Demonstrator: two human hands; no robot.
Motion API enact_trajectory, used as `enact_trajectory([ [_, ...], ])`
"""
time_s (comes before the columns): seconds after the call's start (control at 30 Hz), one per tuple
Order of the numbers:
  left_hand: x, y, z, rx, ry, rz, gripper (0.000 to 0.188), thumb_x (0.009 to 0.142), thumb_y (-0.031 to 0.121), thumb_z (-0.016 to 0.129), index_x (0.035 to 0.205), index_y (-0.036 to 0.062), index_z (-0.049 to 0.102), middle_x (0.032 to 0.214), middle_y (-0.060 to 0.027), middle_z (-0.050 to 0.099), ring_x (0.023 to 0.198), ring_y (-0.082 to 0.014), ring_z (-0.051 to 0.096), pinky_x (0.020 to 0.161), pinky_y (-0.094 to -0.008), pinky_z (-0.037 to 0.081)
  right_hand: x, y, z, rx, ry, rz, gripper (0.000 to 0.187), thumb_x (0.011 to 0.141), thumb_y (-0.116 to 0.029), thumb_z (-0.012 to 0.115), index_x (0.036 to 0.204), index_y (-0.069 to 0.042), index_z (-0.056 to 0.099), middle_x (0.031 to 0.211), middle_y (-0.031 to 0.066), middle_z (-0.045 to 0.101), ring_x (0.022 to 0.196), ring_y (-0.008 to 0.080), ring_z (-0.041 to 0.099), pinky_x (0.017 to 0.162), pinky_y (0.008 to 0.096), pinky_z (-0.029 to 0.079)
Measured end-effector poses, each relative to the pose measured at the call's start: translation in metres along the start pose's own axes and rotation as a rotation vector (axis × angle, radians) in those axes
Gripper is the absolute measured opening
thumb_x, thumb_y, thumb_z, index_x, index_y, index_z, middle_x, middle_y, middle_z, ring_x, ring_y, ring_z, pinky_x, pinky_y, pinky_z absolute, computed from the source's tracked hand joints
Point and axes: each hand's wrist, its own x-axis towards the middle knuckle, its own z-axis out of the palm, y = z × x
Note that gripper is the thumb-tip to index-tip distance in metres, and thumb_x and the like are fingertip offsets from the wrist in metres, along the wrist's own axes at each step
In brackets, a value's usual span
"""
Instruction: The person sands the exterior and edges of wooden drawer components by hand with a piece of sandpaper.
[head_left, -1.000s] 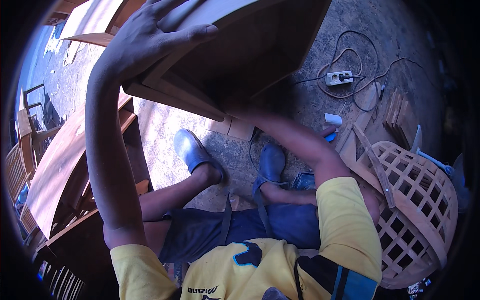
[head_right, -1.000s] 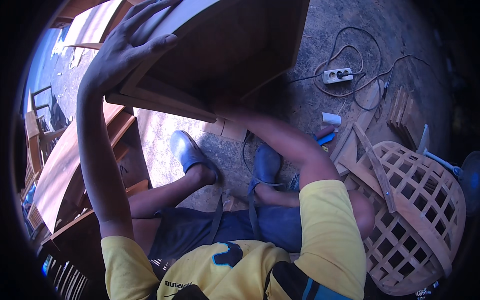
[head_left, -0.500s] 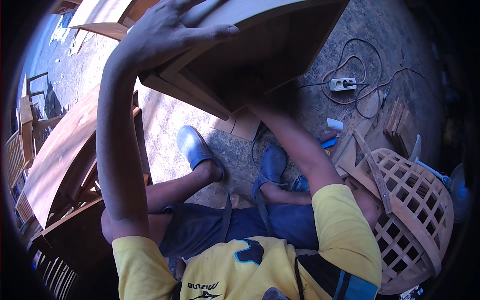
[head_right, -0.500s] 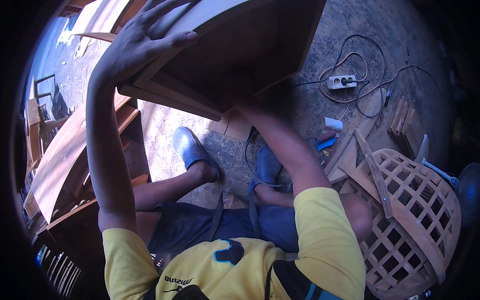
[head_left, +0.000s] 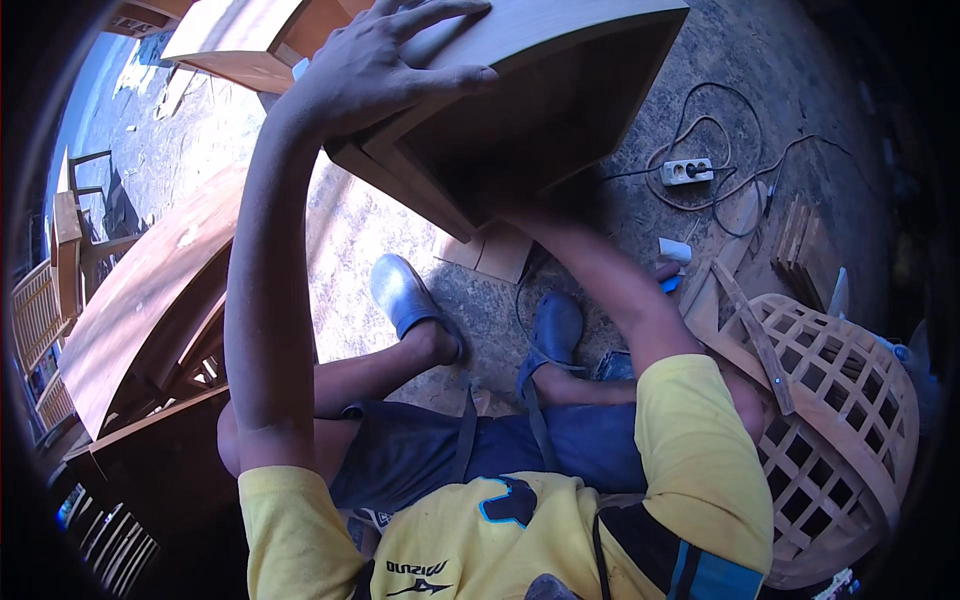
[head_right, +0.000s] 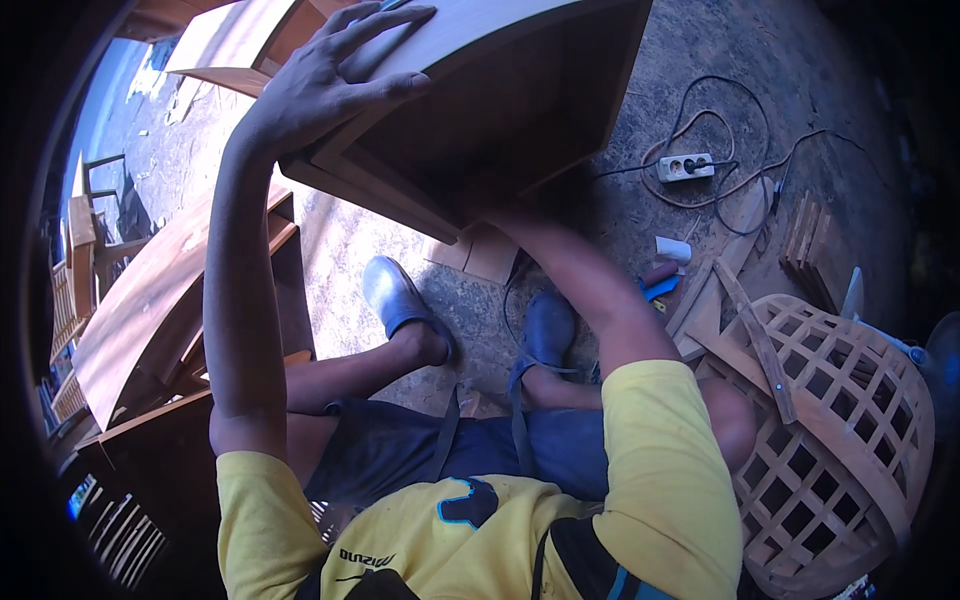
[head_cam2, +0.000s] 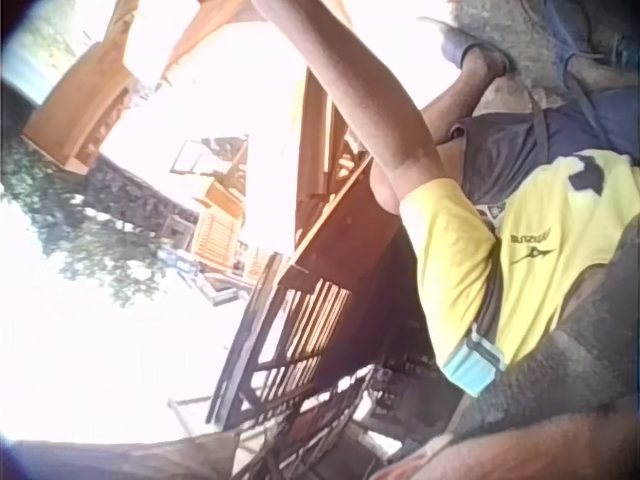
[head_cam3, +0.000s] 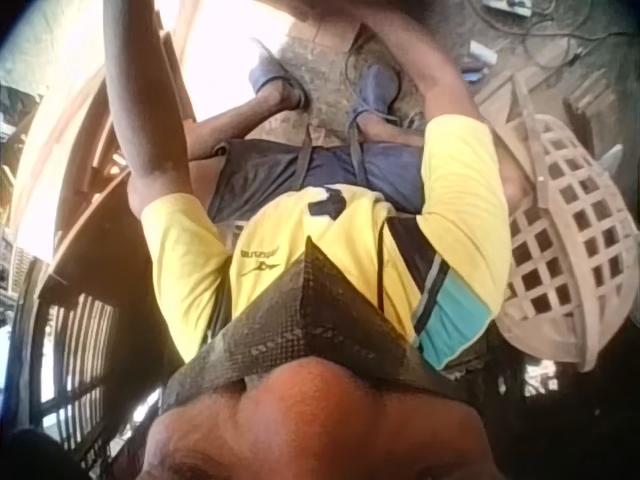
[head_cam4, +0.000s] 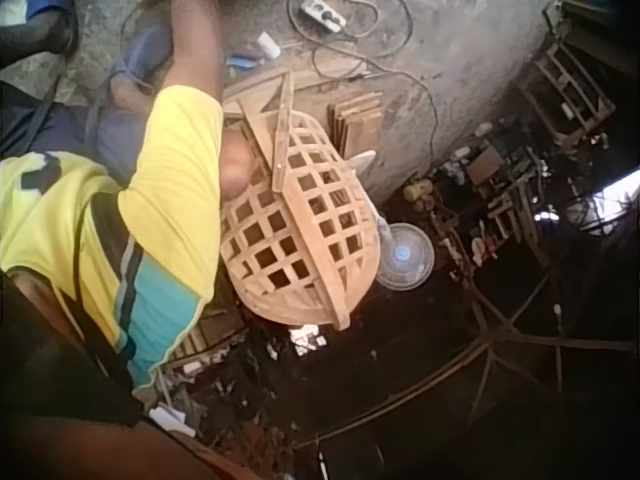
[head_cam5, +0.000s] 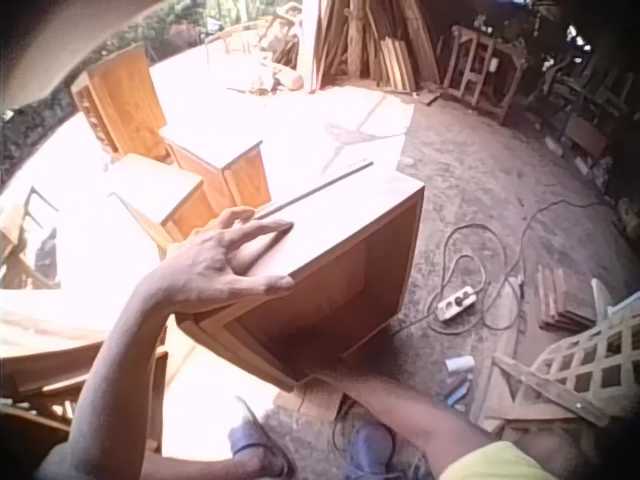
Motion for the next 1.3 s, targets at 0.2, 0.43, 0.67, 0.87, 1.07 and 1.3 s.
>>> enact_trajectory([
  [0.2,0.013,-0.035,0.025,0.045,0.171,0.162,0.090,0.072,0.086,0.068,0.150,0.0425,0.054,0.160,-0.0156,0.042,0.144,-0.0407,0.048,0.117,-0.0582,0.043,0.001,-0.007,0.001,0.023,-0.007,-0.037,0.042,0.104,-0.023,0.052,0.142,-0.007,0.059,0.143,0.0218,0.058,0.137,0.0353,0.053,0.119,0.0443,0.039],
  [0.43,0.008,-0.024,0.020,0.020,0.130,0.093,0.091,0.071,0.084,0.070,0.150,0.0426,0.054,0.162,-0.0149,0.040,0.143,-0.0419,0.049,0.116,-0.0605,0.043,-0.001,0.101,-0.074,-0.026,0.148,0.133,0.042,0.103,-0.022,0.052,0.141,-0.007,0.060,0.142,0.0217,0.058,0.136,0.0354,0.054,0.119,0.0446,0.039],
  [0.67,0.005,-0.025,0.026,0.030,0.134,0.106,0.090,0.071,0.084,0.070,0.149,0.0428,0.054,0.162,-0.0152,0.039,0.142,-0.0423,0.049,0.115,-0.0610,0.044,0.023,0.115,-0.089,-0.011,0.206,0.196,0.041,0.103,-0.021,0.052,0.141,-0.008,0.061,0.141,0.0216,0.059,0.135,0.0354,0.055,0.118,0.0450,0.040],
  [0.87,0.009,-0.023,0.025,0.020,0.147,0.125,0.090,0.071,0.085,0.069,0.149,0.0425,0.054,0.162,-0.0155,0.039,0.143,-0.0434,0.048,0.115,-0.0621,0.044,0.014,0.107,-0.074,-0.006,0.193,0.185,0.040,0.102,-0.020,0.052,0.140,-0.008,0.061,0.140,0.0215,0.060,0.135,0.0355,0.055,0.117,0.0453,0.041],
  [1.07,0.006,-0.023,0.026,0.038,0.156,0.113,0.091,0.071,0.085,0.069,0.150,0.0424,0.054,0.162,-0.0155,0.040,0.143,-0.0425,0.048,0.115,-0.0609,0.044,-0.015,0.115,-0.070,0.006,0.204,0.232,0.040,0.102,-0.019,0.052,0.139,-0.009,0.062,0.139,0.0214,0.061,0.134,0.0355,0.056,0.117,0.0455,0.042],
  [1.3,-0.001,-0.019,0.027,0.033,0.147,0.108,0.085,0.075,0.078,0.074,0.149,0.0401,0.055,0.164,-0.0155,0.037,0.147,-0.0441,0.043,0.120,-0.0604,0.039,-0.012,0.107,-0.067,0.007,0.217,0.221,0.039,0.102,-0.018,0.053,0.138,-0.009,0.063,0.137,0.0213,0.062,0.133,0.0356,0.057,0.116,0.0459,0.043],
])
